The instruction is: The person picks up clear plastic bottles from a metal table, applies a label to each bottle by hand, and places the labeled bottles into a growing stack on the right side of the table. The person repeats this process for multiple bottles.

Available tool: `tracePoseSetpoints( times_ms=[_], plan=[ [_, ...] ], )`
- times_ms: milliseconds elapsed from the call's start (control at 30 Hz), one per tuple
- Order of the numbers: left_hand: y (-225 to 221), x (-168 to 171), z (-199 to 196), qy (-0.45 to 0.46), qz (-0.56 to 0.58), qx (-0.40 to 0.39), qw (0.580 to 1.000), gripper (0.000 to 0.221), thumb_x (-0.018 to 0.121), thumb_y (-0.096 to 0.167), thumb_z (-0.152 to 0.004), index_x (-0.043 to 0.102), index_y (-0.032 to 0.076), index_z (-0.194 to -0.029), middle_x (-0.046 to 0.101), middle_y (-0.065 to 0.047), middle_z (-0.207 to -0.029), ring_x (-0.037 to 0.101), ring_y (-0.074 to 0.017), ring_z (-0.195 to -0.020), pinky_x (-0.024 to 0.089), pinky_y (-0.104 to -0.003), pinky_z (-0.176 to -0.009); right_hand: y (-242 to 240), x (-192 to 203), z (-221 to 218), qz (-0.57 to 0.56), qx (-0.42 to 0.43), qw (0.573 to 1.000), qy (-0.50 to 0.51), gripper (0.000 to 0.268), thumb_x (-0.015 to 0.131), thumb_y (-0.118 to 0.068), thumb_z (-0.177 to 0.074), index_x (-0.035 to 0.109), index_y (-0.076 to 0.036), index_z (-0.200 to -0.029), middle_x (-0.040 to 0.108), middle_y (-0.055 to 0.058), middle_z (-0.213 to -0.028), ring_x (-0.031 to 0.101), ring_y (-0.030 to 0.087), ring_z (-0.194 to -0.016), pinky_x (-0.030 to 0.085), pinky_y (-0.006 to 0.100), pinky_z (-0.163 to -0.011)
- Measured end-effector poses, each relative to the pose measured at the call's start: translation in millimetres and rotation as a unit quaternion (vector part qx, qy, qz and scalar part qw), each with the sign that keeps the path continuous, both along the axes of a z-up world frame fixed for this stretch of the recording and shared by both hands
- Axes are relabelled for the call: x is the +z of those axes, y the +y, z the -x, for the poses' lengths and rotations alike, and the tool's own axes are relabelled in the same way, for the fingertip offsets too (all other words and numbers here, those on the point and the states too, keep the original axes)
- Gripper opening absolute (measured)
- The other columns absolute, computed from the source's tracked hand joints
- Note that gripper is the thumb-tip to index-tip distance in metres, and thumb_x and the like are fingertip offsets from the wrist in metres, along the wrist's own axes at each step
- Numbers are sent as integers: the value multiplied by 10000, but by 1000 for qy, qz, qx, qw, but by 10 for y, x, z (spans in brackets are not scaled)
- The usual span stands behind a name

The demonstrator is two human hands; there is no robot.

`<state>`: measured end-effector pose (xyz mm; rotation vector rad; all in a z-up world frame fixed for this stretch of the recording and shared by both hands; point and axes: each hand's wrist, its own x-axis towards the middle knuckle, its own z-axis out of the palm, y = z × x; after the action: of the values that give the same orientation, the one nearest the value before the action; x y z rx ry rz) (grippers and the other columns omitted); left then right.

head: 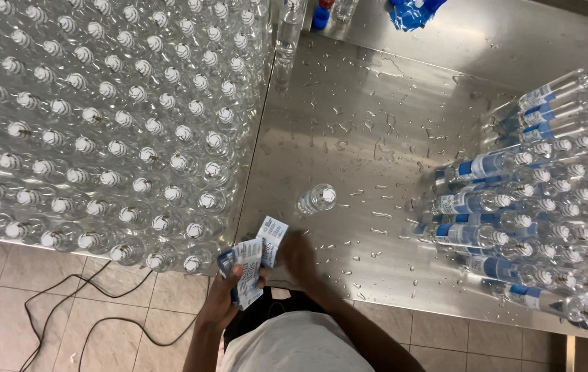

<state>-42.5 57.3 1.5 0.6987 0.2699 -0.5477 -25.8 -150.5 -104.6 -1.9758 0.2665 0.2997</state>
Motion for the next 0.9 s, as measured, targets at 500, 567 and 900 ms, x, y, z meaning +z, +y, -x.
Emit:
tracePoseSetpoints(
  times_ms=[500,567,900],
  plan=[
    [-275,-17,-127,-14,5,-37,999,699,784,445,-931,650,-47,-1409,762,-215,-979,685,-267,-782,571,-390,-719,-1463,143,-832,176,-229,931,-222,763,908,-266,-873,499,-81,-1490,661,154,-1359,694,315,-1189,587,393,-1025],
    [-298,2,-125,-20,16,-43,999,707,780,449,-936,643,-40,-1427,754,-211,-973,667,-266,-784,552,-384,-727,-1862,225,-824,176,-270,920,-221,749,913,-223,-874,496,-99,-1484,661,149,-1296,697,292,-1093,618,376,-953],
    [-275,-86,-97,10,-2,-38,999,737,779,456,-922,632,-39,-1449,735,-198,-1041,694,-267,-889,562,-407,-759,-3537,210,-1123,441,-328,787,-281,1061,808,-163,-1016,3,-72,-1702,229,278,-1717,300,522,-1558,205,698,-1315]
  ],
)
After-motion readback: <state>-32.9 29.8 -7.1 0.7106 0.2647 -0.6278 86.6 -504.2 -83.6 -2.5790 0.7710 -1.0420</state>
